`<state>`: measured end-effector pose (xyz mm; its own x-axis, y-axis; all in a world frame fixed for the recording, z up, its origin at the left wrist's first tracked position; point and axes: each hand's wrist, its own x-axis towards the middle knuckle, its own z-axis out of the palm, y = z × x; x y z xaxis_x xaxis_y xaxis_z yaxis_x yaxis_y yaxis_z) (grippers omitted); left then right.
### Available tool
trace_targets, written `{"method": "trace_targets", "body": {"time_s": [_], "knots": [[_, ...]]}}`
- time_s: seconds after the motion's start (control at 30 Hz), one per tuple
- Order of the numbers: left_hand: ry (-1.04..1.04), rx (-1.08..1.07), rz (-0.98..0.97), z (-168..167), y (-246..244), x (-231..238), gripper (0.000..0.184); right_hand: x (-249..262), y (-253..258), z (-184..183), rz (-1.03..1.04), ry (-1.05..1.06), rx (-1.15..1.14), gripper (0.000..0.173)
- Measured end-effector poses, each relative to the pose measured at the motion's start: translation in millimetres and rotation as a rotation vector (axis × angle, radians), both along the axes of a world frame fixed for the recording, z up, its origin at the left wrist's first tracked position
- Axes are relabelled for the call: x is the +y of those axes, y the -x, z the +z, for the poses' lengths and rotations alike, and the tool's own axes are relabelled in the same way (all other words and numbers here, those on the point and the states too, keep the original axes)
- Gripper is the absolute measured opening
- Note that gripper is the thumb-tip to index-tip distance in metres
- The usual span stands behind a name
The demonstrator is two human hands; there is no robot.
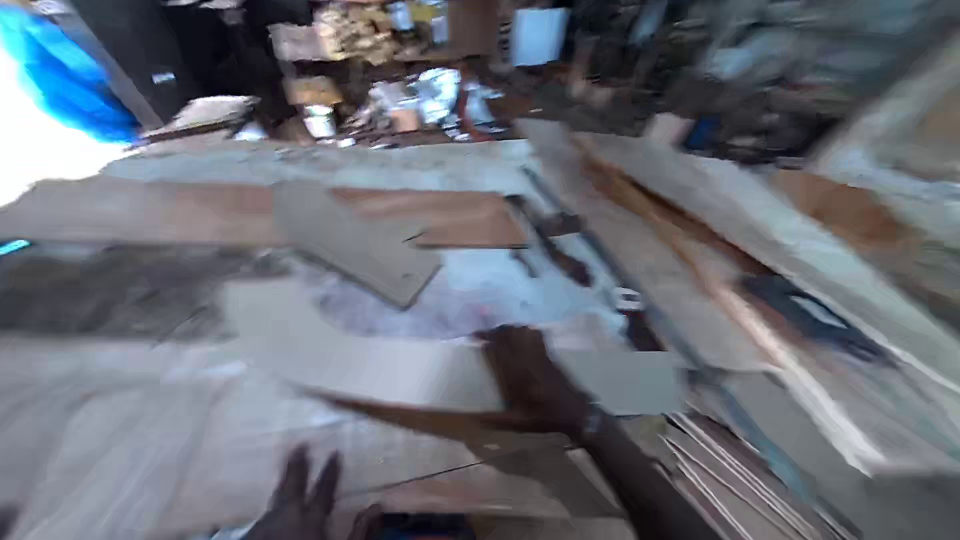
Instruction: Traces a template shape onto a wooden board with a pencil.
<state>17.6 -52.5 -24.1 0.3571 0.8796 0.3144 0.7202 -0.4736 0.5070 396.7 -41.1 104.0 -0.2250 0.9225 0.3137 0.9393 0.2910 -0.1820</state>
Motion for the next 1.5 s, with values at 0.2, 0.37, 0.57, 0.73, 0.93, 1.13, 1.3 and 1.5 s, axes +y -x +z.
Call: {"method": "trace_targets", "body": {"time_s": [0.2,0.37,0.57,0.73,0.93,1.13,1.3,1.5], "knots": [[0.009,-0.066,0.194,-10.8,21.0,-22.9,0.075,84.2,-4.3,50.0,0.031,-0.221,-0.055,0.109],[0.027,-0.381,0.419,-21.1,47.1,-43.5,0.042,146.1,-10.2,48.6,-0.117,-0.215,-0.026,0.096],[0.509,-0.949,0.514,-14.0,38.9,-57.9,0.025,118.5,-7.4,-48.9,0.074,0.225,0.267,0.079],[0.699,-1.062,0.431,-6.0,11.5,-55.5,0.026,82.3,-21.6,-96.2,-0.036,0.324,0.313,0.074],[0.652,-0.758,0.341,12.7,-29.0,-45.4,0.046,64.2,-17.6,-99.5,-0.062,0.252,0.372,0.075],[0.409,0.098,0.538,28.5,-66.3,-54.5,0.090,20.0,-6.4,-114.3,-0.061,0.079,0.392,0.067],[0.445,0.213,0.602,31.0,-61.2,0.5,0.104,30.6,24.5,-118.0,0.007,0.095,0.490,0.063],[0.336,0.212,0.888,13.5,0.3,98.7,0.072,117.2,106.1,-94.7,0.134,0.368,0.474,0.056]]}}
